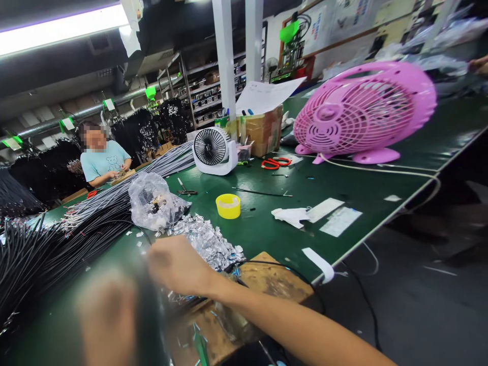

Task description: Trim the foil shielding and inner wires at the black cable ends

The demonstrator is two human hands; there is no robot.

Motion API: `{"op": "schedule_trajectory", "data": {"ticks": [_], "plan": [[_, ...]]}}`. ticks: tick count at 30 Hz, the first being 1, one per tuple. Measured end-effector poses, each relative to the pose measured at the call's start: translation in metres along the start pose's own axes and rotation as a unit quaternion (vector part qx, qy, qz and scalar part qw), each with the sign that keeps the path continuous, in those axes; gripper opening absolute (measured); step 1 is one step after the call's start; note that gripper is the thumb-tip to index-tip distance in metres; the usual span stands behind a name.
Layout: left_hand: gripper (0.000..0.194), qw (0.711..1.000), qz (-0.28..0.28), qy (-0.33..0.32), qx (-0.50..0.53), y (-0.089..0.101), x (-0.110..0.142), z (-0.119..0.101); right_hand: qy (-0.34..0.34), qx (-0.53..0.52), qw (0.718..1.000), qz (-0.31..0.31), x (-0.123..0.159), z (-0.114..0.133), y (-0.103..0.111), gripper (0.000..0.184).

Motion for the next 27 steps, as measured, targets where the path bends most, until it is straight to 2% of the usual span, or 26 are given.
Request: {"op": "schedule_trajectory", "data": {"ticks": [5, 12, 21, 27], "plan": [[0.025, 0.999, 0.021, 0.014, 0.03, 0.002, -0.005, 0.003, 0.001, -0.037, 0.997, -0.071, -0.002, 0.003, 0.008, 0.013], [0.037, 0.996, 0.041, 0.046, 0.061, 0.002, -0.006, 0.002, 0.113, -0.033, 0.993, 0.009, 0.0, 0.015, 0.002, 0.019], [0.037, 0.994, 0.039, 0.074, 0.07, 0.002, -0.005, 0.006, 0.174, -0.01, 0.985, -0.006, 0.004, 0.016, 0.002, 0.016], [0.035, 0.994, 0.037, 0.084, 0.064, 0.001, -0.005, 0.006, 0.17, 0.013, 0.985, -0.009, 0.005, 0.017, 0.001, 0.013]]}}
Point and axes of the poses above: each hand's wrist, its own x-axis away from the middle knuckle, its own y-axis out of the back of the hand, z = x × y, the point moved 5 cm from there along -x, towards the middle knuckle, and after that the axes turned 3 degrees about -z, right-handed, at the moved point
